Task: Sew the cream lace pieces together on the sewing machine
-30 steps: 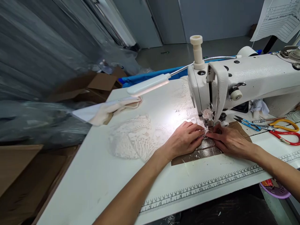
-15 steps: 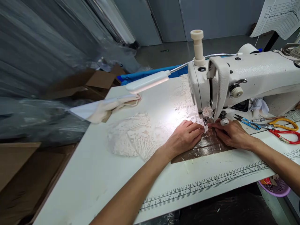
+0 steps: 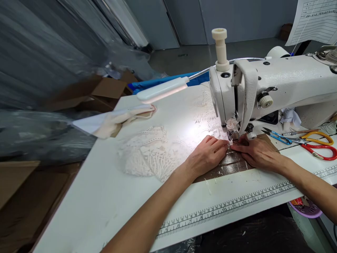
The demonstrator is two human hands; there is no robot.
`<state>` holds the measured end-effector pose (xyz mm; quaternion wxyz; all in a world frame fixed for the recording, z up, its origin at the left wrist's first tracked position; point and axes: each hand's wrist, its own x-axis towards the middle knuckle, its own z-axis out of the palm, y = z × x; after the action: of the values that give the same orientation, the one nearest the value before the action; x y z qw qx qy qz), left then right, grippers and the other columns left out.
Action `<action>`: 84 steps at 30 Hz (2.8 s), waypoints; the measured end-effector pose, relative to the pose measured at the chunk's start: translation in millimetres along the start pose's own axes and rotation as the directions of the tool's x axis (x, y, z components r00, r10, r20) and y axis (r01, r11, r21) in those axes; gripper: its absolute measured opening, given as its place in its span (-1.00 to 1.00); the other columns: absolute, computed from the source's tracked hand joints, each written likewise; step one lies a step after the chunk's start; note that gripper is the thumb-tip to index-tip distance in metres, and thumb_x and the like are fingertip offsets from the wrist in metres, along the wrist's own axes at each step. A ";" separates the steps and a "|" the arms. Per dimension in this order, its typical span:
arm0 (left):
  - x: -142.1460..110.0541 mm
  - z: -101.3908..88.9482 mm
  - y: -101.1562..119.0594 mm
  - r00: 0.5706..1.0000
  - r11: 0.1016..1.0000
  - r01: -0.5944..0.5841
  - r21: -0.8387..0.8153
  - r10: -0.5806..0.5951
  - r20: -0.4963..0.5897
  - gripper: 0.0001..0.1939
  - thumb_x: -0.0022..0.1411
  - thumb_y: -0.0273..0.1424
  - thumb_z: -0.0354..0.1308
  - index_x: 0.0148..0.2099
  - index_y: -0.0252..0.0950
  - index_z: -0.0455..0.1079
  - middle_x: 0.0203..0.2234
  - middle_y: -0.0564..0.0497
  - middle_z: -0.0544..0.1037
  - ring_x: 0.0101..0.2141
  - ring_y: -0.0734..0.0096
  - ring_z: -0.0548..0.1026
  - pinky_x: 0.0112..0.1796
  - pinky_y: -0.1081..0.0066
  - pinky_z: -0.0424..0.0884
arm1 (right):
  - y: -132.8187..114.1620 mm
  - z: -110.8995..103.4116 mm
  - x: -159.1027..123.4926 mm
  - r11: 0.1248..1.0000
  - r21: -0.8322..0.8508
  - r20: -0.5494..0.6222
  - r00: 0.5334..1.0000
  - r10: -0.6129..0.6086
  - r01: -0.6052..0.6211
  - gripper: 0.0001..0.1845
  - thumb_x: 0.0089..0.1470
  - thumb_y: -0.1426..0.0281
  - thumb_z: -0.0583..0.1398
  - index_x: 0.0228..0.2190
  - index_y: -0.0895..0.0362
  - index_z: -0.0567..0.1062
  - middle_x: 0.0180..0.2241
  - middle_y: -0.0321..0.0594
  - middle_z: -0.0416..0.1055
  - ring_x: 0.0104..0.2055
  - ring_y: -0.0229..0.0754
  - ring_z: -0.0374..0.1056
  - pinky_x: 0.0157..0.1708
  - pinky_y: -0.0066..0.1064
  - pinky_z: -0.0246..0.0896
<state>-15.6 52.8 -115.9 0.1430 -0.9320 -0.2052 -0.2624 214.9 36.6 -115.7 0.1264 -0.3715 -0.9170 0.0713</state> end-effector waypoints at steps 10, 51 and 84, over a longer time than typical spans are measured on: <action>1.0 -10.4 -3.6 0.991 0.984 0.068 -0.163 -0.048 0.127 -0.82 0.34 -0.40 0.04 -0.12 -0.30 0.45 -0.19 -0.06 0.59 -0.32 0.34 0.49 -0.27 0.28 0.36 | -0.1 -2.8 -1.3 0.954 0.282 -0.029 0.993 0.112 -0.100 -0.59 0.19 0.43 0.05 0.02 0.05 0.51 -0.15 -0.08 0.39 -0.25 -0.20 0.37 -0.22 -0.34 0.32; 11.5 5.9 -9.5 0.613 0.055 0.677 -0.734 -0.594 0.521 -0.61 0.13 -0.27 0.26 -0.10 -0.26 0.17 -0.41 0.04 0.60 -0.34 0.37 0.56 -0.33 0.39 0.40 | -6.8 -20.8 10.8 0.913 -0.093 0.057 0.913 0.404 -0.398 -0.48 0.35 0.18 -0.16 -0.36 0.13 0.47 -0.52 -0.15 0.47 -0.48 -0.13 0.37 -0.52 -0.38 -0.09; 22.0 -0.9 -7.9 0.376 -0.248 0.695 -0.675 -0.674 0.636 -0.58 0.06 -0.48 0.32 -0.13 -0.27 0.15 -0.51 0.16 0.52 -0.50 0.55 0.44 -0.46 0.52 0.27 | -25.4 -11.3 38.1 0.869 -0.175 0.081 0.873 0.480 -0.462 -0.55 0.34 0.17 -0.07 -0.21 0.16 0.50 -0.35 -0.06 0.54 -0.40 -0.12 0.41 -0.48 -0.39 -0.08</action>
<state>-2.4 66.2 -101.8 -0.5816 -0.5391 -0.5009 -0.3467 174.9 45.5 -92.3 0.0205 -0.5876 -0.8072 0.0532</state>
